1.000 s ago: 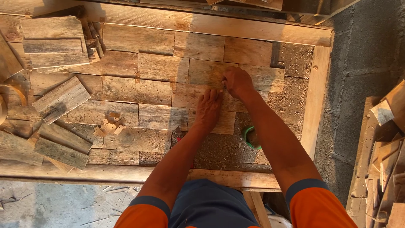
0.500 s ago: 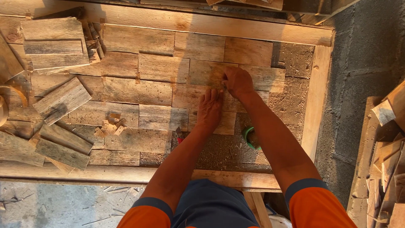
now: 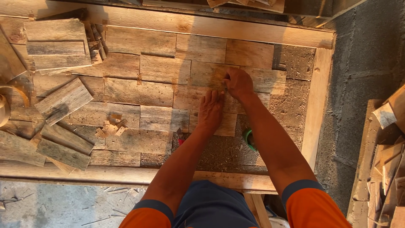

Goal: Applying small pieces of wood to a frame to create a mosaic pattern.

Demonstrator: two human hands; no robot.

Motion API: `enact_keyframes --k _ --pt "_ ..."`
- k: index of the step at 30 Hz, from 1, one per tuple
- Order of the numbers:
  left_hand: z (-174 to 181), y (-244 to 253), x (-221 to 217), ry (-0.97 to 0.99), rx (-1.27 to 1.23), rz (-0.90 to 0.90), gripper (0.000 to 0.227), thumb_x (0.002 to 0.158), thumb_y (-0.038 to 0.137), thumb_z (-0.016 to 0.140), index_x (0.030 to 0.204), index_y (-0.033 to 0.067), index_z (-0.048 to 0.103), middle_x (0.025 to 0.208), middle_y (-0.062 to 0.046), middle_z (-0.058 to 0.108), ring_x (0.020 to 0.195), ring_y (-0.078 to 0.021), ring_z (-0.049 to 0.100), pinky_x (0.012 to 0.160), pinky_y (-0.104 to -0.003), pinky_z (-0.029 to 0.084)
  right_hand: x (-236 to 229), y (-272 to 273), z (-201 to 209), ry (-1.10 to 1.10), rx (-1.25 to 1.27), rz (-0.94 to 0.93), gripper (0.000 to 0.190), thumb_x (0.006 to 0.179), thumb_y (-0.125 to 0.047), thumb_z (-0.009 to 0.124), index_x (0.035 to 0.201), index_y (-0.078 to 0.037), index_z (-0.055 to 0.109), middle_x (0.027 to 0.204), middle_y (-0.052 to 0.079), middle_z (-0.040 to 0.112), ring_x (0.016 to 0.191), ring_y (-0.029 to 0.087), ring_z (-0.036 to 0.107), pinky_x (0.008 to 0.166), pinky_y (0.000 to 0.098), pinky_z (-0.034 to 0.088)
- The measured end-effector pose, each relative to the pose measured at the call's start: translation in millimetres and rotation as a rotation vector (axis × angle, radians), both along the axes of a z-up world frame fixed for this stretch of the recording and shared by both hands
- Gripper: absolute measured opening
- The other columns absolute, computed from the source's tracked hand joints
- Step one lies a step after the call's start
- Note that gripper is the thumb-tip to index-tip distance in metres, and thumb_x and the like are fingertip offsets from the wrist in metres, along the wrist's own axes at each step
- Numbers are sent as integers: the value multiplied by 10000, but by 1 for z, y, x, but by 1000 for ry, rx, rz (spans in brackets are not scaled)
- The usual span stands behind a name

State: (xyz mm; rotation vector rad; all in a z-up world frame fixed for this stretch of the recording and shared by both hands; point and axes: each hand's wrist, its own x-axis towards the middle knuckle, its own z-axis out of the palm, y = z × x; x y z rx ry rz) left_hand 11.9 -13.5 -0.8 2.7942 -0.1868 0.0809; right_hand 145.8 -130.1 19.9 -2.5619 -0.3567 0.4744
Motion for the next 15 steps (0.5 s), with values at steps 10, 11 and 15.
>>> enact_keyframes --k 10,11,15 --pt "14 9 2 104 -90 34 648 829 11 561 1470 69 490 1253 -161 537 1257 -344 468 1058 -460 413 -3 11 -51 -165 723 -442 305 1115 -224 512 895 -39 615 813 81 659 701 222 588 659 359 494" --pt "7 10 0 71 -215 85 714 822 -38 535 1522 52 422 1303 -167 559 1244 -336 504 1054 -437 441 -4 17 -56 -154 862 -492 352 1133 -255 480 881 -37 595 781 57 617 687 191 549 651 347 468" --pt "-4 19 -6 104 -509 215 851 864 -110 443 1660 41 183 1385 -166 634 1191 -341 614 974 -415 511 -14 43 -51 -265 931 -480 431 1141 -316 393 879 -49 606 761 47 612 691 182 581 669 343 506"
